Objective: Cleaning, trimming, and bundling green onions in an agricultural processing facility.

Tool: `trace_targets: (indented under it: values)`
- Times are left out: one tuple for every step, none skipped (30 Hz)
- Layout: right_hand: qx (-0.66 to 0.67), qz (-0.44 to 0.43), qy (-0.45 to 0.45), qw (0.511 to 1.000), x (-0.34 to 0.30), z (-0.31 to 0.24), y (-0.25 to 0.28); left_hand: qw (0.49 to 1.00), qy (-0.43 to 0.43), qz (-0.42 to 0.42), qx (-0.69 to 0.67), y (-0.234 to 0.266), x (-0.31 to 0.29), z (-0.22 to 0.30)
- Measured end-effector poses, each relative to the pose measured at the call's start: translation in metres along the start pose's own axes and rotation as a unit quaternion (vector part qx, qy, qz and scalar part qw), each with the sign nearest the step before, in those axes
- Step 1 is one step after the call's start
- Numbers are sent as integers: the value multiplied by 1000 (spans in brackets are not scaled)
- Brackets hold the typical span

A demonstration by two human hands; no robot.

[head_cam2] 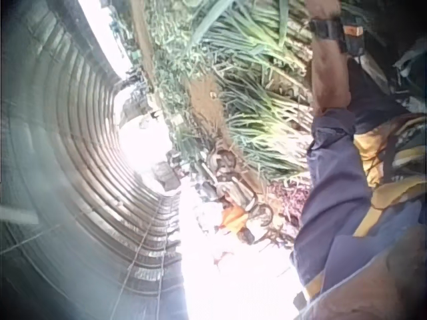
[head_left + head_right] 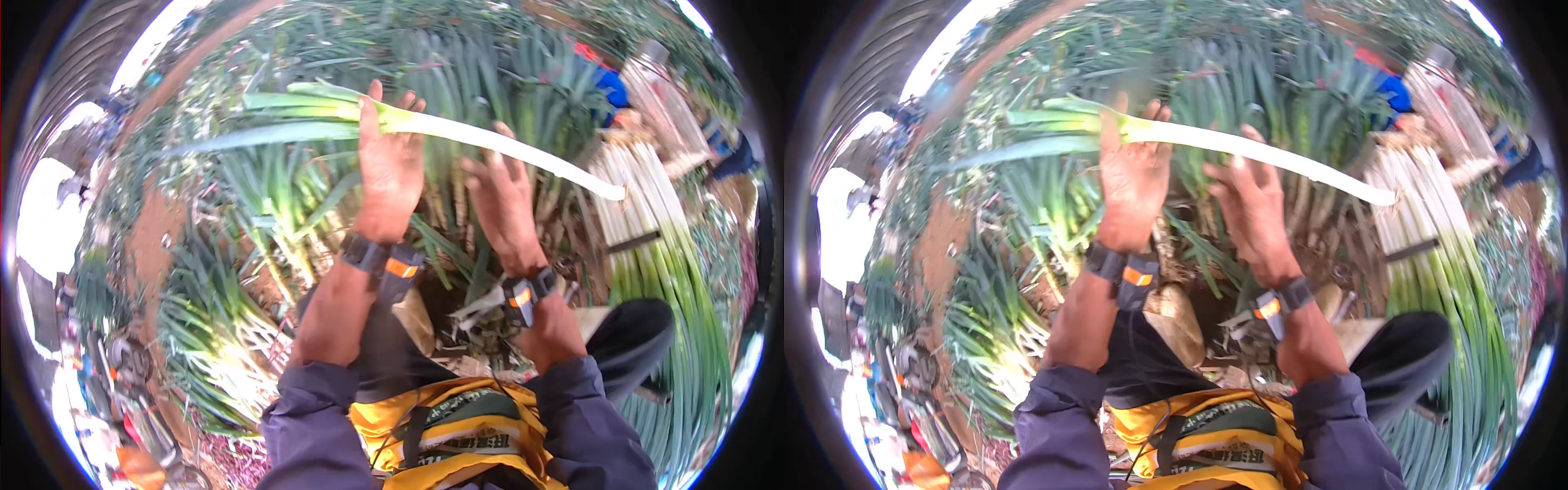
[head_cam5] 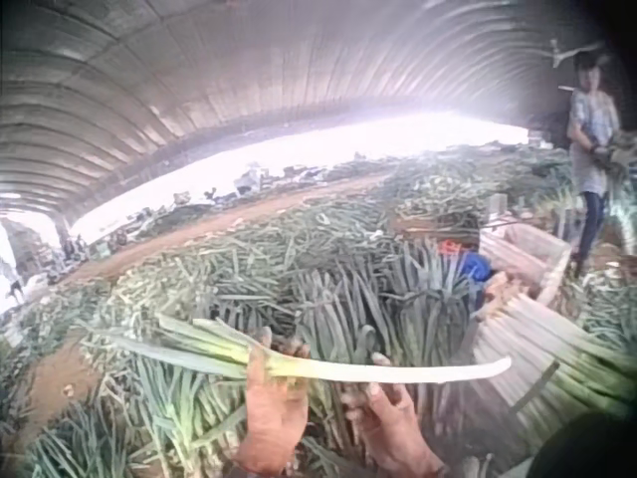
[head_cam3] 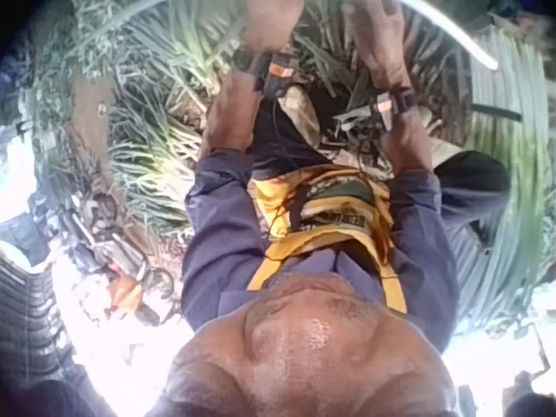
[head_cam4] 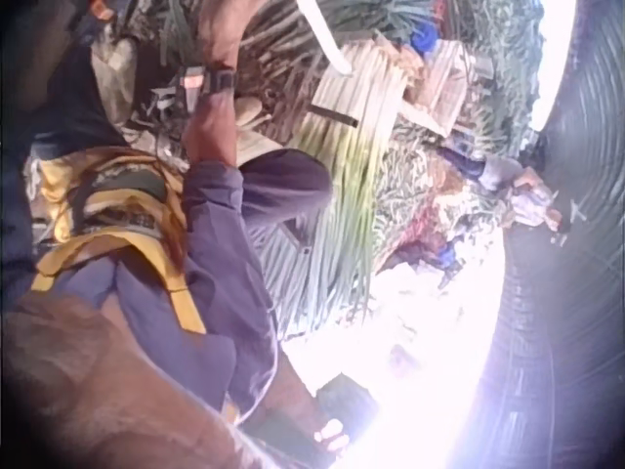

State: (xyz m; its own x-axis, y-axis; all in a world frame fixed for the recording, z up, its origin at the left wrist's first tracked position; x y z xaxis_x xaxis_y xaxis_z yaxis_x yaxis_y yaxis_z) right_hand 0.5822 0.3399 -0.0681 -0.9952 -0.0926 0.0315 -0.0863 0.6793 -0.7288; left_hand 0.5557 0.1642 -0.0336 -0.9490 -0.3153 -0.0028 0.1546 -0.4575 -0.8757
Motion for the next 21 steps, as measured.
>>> trace_targets:
  values:
    - [12, -13, 16, 1000, 5, -9, -5, 999, 43, -17, 25, -10, -10, -22]
    - [17, -4, 24, 1000, 8, -12, -11, 997, 81, -13, 10, -12, -19, -39]
    - [-42, -1, 22, 999, 11, -12, -11, 991, 115, -69, 30, -16, -28, -53]
    - [-55, -22, -3, 998, 4, -10, -24, 985, 144, -94, 21, -15, -34, -56]
    - [-30, -31, 38, 998, 6, -8, -26, 982, 151, -86, 75, -6, -33, -61]
    - [-11, -40, 83, 996, 13, -11, -15, 981, 163, -74, 70, -12, -40, -75]
    - [13, -50, 59, 997, 11, -15, -22, 977, 161, -106, 94, -11, -40, -69]
    - [36, -56, 34, 997, 8, -21, -21, 973, 180, -74, 124, -10, -40, -76]
    - [23, -42, 55, 997, 11, -35, -5, 949, 216, -100, 208, -11, -43, -96]
    - [30, -32, 72, 996, 15, -45, 5, 917, 236, -121, 296, -12, -48, -105]
    - [38, -23, 89, 995, 18, -56, 15, 915, 241, -132, 294, -16, -53, -112]
    - [37, -6, 116, 992, 16, -77, 18, 893, 243, -147, 350, -20, -60, -118]
    - [-43, 4, 149, 988, 16, -98, 22, 865, 244, -158, 410, -22, -65, -119]
    - [-122, 14, 180, 976, 20, -123, 28, 864, 246, -160, 410, -27, -65, -120]
    - [-157, 26, 215, 964, 21, -153, 32, 869, 220, -166, 412, -35, -64, -119]
    - [-190, 32, 247, 950, 25, -184, 36, 874, 189, -169, 414, -41, -60, -116]
    - [-266, 33, 317, 910, 27, -218, 42, 875, 170, -150, 428, -37, -52, -115]
    - [-343, 33, 386, 856, 26, -259, 50, 875, 173, -153, 425, -33, -45, -124]
    - [-499, 63, 427, 752, 18, -306, 55, 860, 158, -137, 465, -26, -33, -132]
    - [-486, 69, 420, 763, 17, -352, 70, 843, 145, -118, 505, -19, -25, -144]
    - [-538, 102, 443, 710, 2, -398, 53, 847, 150, -87, 503, -14, -18, -152]
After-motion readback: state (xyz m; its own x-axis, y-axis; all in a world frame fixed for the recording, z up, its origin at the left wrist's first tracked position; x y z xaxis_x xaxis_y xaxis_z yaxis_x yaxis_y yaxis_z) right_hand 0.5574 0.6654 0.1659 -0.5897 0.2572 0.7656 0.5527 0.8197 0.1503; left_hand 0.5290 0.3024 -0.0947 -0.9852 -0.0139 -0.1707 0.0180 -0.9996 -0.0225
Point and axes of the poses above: each hand's wrist, its own x-axis towards the middle knuckle, its own y-axis out of the back of the hand, z = x × y, the point moved 9 cm from there along x, towards the middle knuckle, and after that the axes turned 5 degrees about z, right-handed, at the moved point
